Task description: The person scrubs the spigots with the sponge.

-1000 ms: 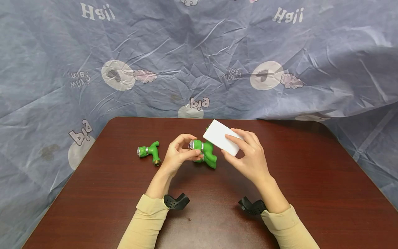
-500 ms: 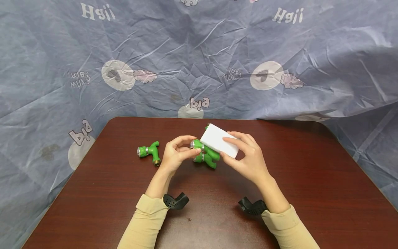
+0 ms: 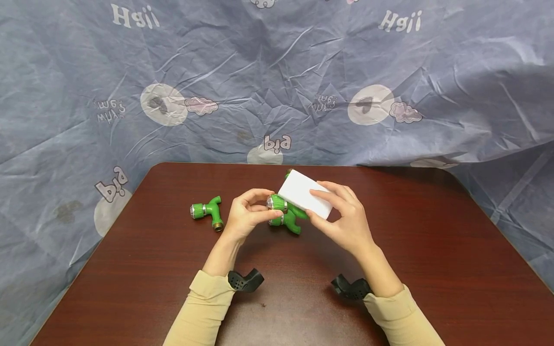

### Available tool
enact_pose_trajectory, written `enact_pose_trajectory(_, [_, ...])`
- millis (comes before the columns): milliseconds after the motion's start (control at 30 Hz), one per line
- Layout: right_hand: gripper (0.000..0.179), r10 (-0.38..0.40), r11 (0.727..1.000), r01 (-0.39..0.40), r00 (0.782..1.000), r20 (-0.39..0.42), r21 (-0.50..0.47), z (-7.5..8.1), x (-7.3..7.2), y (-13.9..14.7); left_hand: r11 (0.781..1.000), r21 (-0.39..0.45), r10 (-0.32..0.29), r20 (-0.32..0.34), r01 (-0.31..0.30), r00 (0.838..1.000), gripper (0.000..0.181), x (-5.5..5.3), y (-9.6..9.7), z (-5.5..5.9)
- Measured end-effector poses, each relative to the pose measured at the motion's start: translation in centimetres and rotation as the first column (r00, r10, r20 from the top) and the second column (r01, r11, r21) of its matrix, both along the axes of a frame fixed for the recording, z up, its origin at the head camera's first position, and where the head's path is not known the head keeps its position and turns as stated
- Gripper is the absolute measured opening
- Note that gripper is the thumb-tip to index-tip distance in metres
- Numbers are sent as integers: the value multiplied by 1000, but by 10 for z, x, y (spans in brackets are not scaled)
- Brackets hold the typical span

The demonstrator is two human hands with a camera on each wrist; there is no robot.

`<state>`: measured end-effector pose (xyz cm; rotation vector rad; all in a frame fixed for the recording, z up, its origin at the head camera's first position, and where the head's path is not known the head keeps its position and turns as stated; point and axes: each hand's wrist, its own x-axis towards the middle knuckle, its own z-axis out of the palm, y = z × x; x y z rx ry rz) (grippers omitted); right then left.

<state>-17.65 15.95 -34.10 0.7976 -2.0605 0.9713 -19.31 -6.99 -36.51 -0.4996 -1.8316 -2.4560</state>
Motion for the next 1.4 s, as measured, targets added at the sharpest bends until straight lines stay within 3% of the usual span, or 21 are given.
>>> enact_pose_trajectory(233, [35,134,989,-135,991,18,54,0,2,-4,1000,13,-25,-9,25,1000,44,2,1,1])
enact_pose_trajectory(333, [34,115,991,-115,993,6,63,-1,-1,0,999,12,-34,-19,35,999,43,2,0,2])
enact_pose_trajectory(500, [34,-23,999,24,999,-30,26,0,-4,8,1000,16,-21,-20,22,1000,43,1,-1,1])
enact_pose_trajectory(567, [34,-43,999,43,999,-29,11,0,-5,10,1000,24,-7,-15,8,1000,42,1,-2,1])
enact_pose_trajectory(800, [32,126,991,-126,992,7,50,1,-5,13,995,77,68,9,-69,998,40,0,-4,3])
enact_pose_trajectory(867, [31,113,992,-113,994,2,55,1,-5,13,993,86,81,17,-82,997,41,0,-4,4])
enact_pose_trajectory(1067, [34,-35,999,36,999,-19,20,2,-6,16,991,116,69,9,-70,998,40,0,-4,5])
enact_pose_trajectory(1300, [34,106,992,-106,994,11,65,4,-4,15,990,119,73,14,-74,997,39,0,-3,4])
enact_pose_trajectory(1400, [34,55,997,-55,998,3,56,4,-4,15,991,114,72,17,-74,997,38,-1,-3,3])
